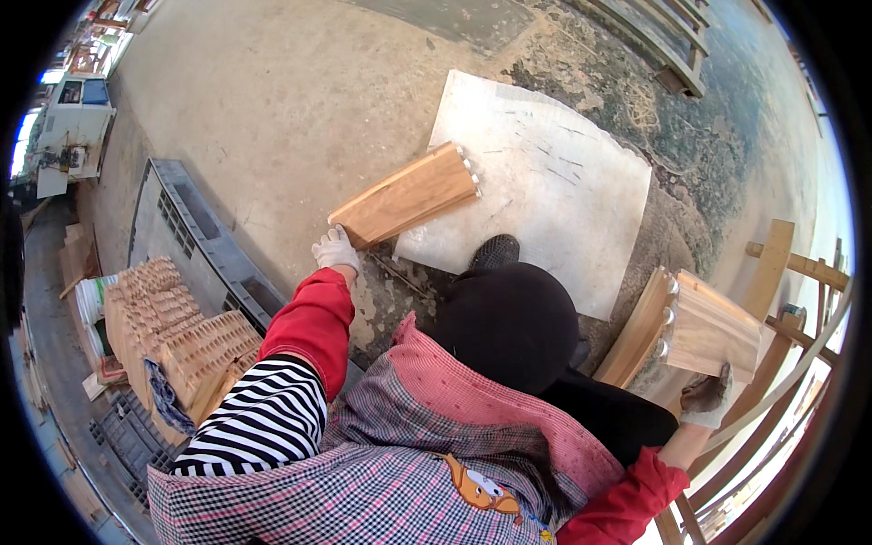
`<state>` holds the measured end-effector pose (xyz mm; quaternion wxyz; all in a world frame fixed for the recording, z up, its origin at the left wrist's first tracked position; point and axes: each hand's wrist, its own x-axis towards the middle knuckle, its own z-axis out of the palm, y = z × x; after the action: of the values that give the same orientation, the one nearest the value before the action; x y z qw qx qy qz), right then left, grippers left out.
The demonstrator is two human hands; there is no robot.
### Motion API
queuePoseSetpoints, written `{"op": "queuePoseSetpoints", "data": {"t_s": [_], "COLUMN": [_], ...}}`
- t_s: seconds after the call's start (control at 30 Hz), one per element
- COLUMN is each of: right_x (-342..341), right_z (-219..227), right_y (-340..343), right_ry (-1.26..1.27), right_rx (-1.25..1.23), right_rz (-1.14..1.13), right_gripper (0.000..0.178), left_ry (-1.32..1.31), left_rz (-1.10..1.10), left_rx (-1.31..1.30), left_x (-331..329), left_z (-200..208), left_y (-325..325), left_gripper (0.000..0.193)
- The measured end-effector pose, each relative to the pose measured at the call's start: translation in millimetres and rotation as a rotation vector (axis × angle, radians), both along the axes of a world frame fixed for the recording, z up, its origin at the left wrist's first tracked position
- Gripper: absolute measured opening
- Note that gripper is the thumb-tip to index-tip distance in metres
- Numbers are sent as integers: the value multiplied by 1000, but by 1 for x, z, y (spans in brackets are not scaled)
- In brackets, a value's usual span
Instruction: The person applies glue to wooden pieces, then assembles them into a small box-like structure using a rubber mallet and hammer. They wipe the surface with a cloth during assembly.
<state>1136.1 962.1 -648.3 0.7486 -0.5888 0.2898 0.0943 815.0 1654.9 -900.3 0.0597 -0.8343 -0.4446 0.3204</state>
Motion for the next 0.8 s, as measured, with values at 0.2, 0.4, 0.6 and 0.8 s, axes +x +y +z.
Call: {"op": "queuePoseSetpoints", "data": {"t_s": [0.2, 0.4, 0.6, 0.8], "right_x": [-12, -1, -25, -28], "right_z": [15, -43, -136, -214], "right_y": [31, 83, 226, 270], "right_ry": [99, 169, 422, 546], "right_rx": [-116, 14, 266, 378], "right_rz": [-48, -149, -465, -337], "right_gripper": [31, 29, 28, 23], "left_ry": [87, -304, -329, -530], "left_rz": [-472, -632, -314, -198], "left_rx": [-51, -198, -500, -606], "left_x": [-13, -5, 8, -66], "left_z": [-15, 39, 51, 9], "left_y": [6, -43, -103, -106], "left_gripper": [31, 13, 26, 30]}}
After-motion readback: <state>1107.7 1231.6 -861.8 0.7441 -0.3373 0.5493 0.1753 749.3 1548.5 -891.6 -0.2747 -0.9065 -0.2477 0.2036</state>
